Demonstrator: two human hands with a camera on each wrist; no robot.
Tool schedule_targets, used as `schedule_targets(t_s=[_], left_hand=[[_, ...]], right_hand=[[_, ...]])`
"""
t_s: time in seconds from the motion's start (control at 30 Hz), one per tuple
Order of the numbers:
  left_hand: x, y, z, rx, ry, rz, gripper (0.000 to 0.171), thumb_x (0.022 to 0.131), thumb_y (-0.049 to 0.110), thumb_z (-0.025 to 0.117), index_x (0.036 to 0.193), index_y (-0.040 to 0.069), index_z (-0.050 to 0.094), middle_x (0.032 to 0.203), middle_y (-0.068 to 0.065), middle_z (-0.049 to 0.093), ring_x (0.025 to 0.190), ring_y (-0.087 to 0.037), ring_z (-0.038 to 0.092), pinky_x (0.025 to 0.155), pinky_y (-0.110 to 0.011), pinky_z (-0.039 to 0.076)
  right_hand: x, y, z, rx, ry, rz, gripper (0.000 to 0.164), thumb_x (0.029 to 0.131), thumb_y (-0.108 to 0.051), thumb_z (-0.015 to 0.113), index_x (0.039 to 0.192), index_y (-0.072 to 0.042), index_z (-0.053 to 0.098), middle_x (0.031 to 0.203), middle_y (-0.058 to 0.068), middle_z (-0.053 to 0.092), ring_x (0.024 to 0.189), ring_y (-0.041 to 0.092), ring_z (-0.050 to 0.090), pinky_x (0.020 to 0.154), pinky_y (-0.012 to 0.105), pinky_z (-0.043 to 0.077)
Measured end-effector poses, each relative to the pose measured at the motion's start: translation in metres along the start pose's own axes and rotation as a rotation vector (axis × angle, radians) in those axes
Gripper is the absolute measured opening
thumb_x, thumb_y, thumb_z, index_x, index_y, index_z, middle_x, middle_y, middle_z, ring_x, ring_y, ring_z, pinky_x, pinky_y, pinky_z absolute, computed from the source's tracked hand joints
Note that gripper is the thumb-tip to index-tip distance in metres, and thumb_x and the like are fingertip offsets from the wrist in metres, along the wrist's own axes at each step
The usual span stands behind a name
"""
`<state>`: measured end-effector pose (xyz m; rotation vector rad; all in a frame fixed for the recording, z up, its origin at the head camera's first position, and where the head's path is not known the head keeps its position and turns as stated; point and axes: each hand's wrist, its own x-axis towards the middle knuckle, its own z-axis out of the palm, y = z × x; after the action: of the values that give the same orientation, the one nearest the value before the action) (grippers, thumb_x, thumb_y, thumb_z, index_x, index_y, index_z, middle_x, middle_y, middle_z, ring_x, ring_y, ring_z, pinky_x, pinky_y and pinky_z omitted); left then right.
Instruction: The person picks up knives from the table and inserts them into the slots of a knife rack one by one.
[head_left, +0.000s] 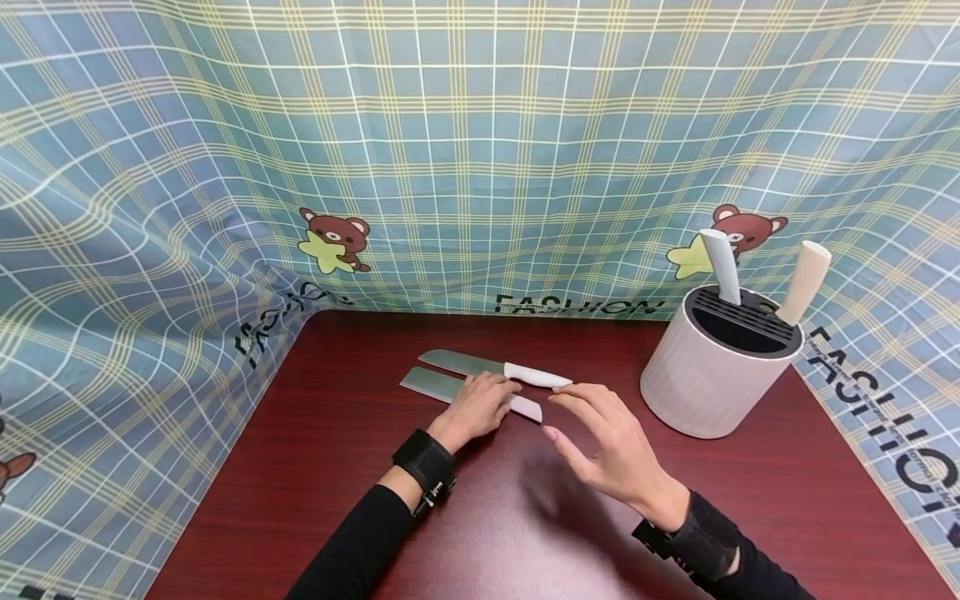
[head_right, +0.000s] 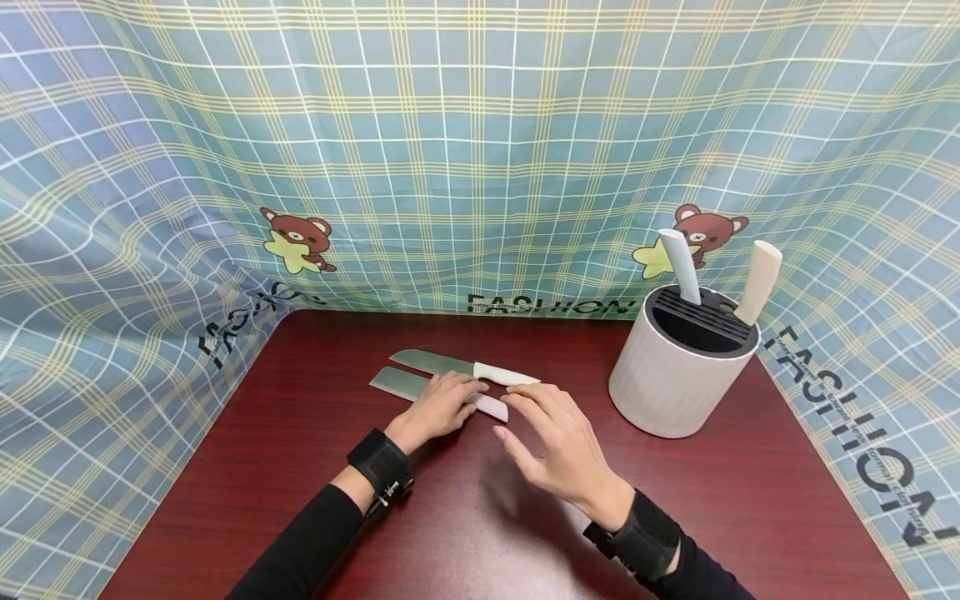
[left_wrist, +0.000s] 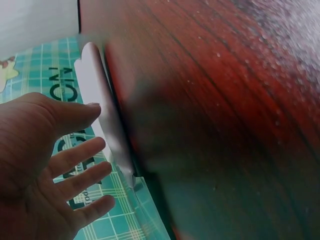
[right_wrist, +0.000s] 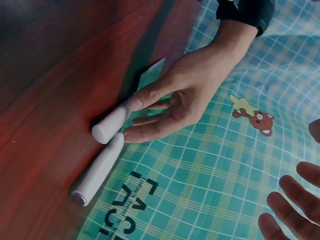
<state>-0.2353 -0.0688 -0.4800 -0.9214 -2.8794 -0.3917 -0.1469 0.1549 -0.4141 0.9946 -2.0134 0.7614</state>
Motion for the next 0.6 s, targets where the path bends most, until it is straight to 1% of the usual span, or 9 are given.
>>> schedule_targets(t_s=[0.17, 0.27, 0.37, 0.47, 0.6], left_hand=[[0.001, -0.002, 0.002, 0.007, -0.04, -0.002, 0.033, 0.096, 0.015, 0.068, 0.129, 0.019, 0.068, 0.13, -0.005, 0.068, 0.122, -0.026, 0.061, 0.097, -0.047, 0.048], [0.001, -0.004, 0.004, 0.015, -0.066, 0.008, 0.035, 0.095, 0.015, 0.07, 0.13, 0.019, 0.068, 0.13, -0.005, 0.069, 0.123, -0.026, 0.061, 0.097, -0.048, 0.049], [0.001, -0.004, 0.006, 0.026, -0.066, 0.029, 0.037, 0.093, 0.012, 0.072, 0.129, 0.018, 0.068, 0.127, -0.006, 0.071, 0.12, -0.027, 0.062, 0.095, -0.049, 0.051], [0.002, -0.005, 0.008, 0.047, -0.044, 0.047, 0.036, 0.09, 0.009, 0.073, 0.124, 0.017, 0.069, 0.119, -0.006, 0.073, 0.114, -0.027, 0.063, 0.09, -0.047, 0.052], [0.005, -0.004, 0.009, 0.099, -0.044, 0.047, 0.031, 0.09, 0.009, 0.073, 0.118, 0.02, 0.069, 0.112, -0.004, 0.073, 0.108, -0.026, 0.063, 0.087, -0.044, 0.052]], right_hand=[[-0.006, 0.0, 0.003, 0.005, -0.016, 0.014, 0.035, 0.096, -0.032, 0.067, 0.117, -0.004, 0.071, 0.116, 0.012, 0.07, 0.104, 0.026, 0.065, 0.092, 0.036, 0.047], [-0.009, 0.0, 0.004, 0.006, -0.021, 0.021, 0.035, 0.095, -0.032, 0.067, 0.119, -0.006, 0.071, 0.116, 0.012, 0.07, 0.104, 0.026, 0.065, 0.092, 0.036, 0.046], [-0.011, 0.0, 0.005, 0.002, -0.026, 0.029, 0.036, 0.095, -0.032, 0.068, 0.119, -0.006, 0.071, 0.117, 0.012, 0.07, 0.105, 0.025, 0.065, 0.093, 0.036, 0.046], [-0.012, 0.001, 0.005, -0.001, -0.029, 0.037, 0.036, 0.095, -0.033, 0.068, 0.118, -0.005, 0.071, 0.117, 0.012, 0.07, 0.105, 0.026, 0.065, 0.093, 0.036, 0.046], [-0.014, 0.0, 0.005, -0.005, -0.035, 0.048, 0.036, 0.095, -0.033, 0.067, 0.119, -0.006, 0.071, 0.118, 0.011, 0.07, 0.106, 0.026, 0.065, 0.093, 0.036, 0.046]])
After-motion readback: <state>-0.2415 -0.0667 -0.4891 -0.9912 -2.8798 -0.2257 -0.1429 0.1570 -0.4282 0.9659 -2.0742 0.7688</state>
